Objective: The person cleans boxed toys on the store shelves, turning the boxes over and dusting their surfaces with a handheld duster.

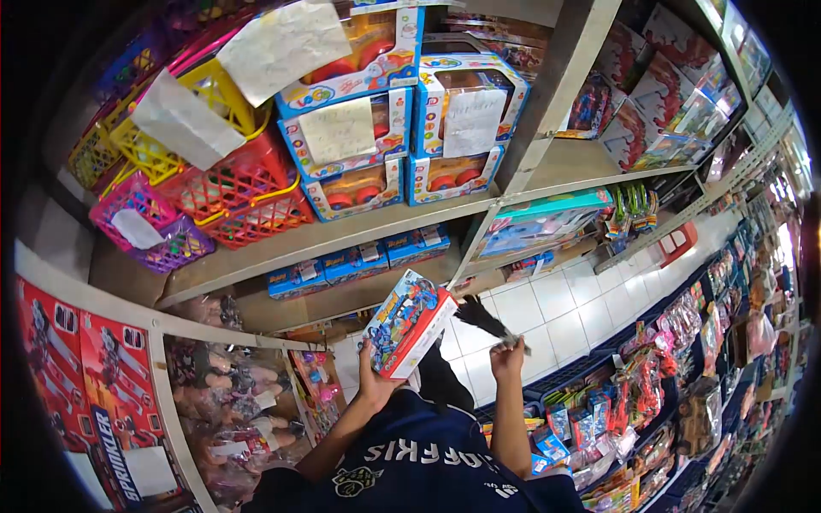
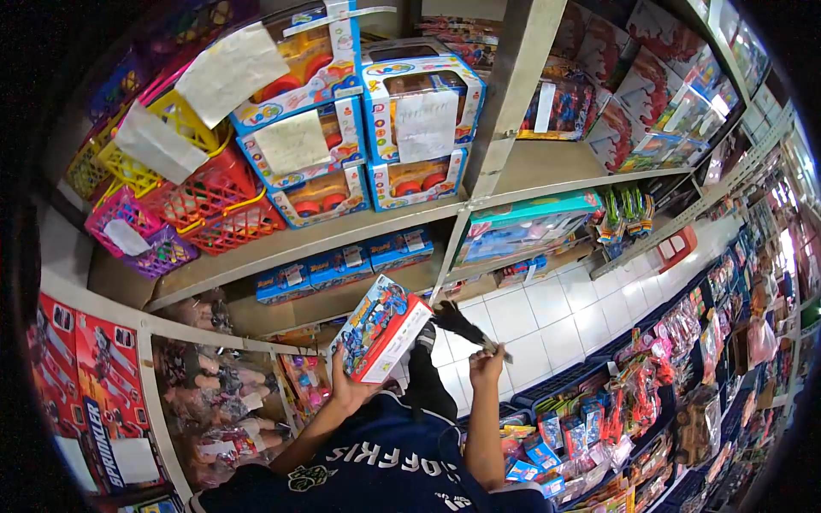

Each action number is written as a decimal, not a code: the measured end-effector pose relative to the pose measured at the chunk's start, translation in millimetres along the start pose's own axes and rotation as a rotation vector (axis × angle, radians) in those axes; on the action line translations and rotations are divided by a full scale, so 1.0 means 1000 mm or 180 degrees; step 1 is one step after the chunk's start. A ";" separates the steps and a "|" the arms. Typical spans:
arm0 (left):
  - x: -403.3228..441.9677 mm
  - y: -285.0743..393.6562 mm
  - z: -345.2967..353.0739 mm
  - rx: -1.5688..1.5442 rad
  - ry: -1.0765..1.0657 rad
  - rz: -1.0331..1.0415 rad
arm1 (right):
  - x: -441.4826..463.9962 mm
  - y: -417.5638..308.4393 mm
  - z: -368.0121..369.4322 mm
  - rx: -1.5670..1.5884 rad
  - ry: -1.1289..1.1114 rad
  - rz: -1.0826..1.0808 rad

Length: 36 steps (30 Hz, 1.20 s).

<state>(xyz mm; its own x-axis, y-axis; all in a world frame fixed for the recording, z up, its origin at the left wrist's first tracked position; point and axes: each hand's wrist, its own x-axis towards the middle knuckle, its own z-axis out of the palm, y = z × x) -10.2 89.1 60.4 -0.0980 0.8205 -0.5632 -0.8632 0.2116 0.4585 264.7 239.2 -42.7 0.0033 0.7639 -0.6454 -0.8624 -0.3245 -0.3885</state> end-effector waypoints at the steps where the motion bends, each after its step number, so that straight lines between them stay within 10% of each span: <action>1: 0.009 0.003 0.000 0.0019 0.0069 0.0021 | 0.010 -0.004 -0.013 0.0066 0.0262 -0.0009; 7: 0.087 0.015 -0.023 0.1305 0.1141 0.0340 | 0.013 -0.031 -0.071 -0.0278 0.0788 -0.0233; 14: 0.167 0.033 -0.026 0.2832 0.0857 0.2446 | 0.003 -0.038 -0.096 -0.0296 0.1015 -0.0347; 26: 0.234 0.062 -0.031 0.4574 -0.0220 0.2733 | 0.020 -0.024 -0.185 -0.1638 0.1461 -0.0471; 30: 0.257 0.051 -0.061 0.4847 0.0028 0.2931 | 0.000 -0.022 -0.166 -0.2151 0.2342 -0.0703; 36: 0.250 0.042 -0.070 0.5608 0.0863 0.2947 | -0.025 -0.032 -0.177 -0.1939 0.1880 -0.0331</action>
<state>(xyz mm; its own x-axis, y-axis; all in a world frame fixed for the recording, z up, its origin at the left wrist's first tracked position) -105.1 266.3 -109.3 -0.3471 0.9158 0.2022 0.8053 0.1806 0.5648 381.7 131.9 -130.6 0.4767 0.4451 -0.7580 -0.4210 -0.6413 -0.6414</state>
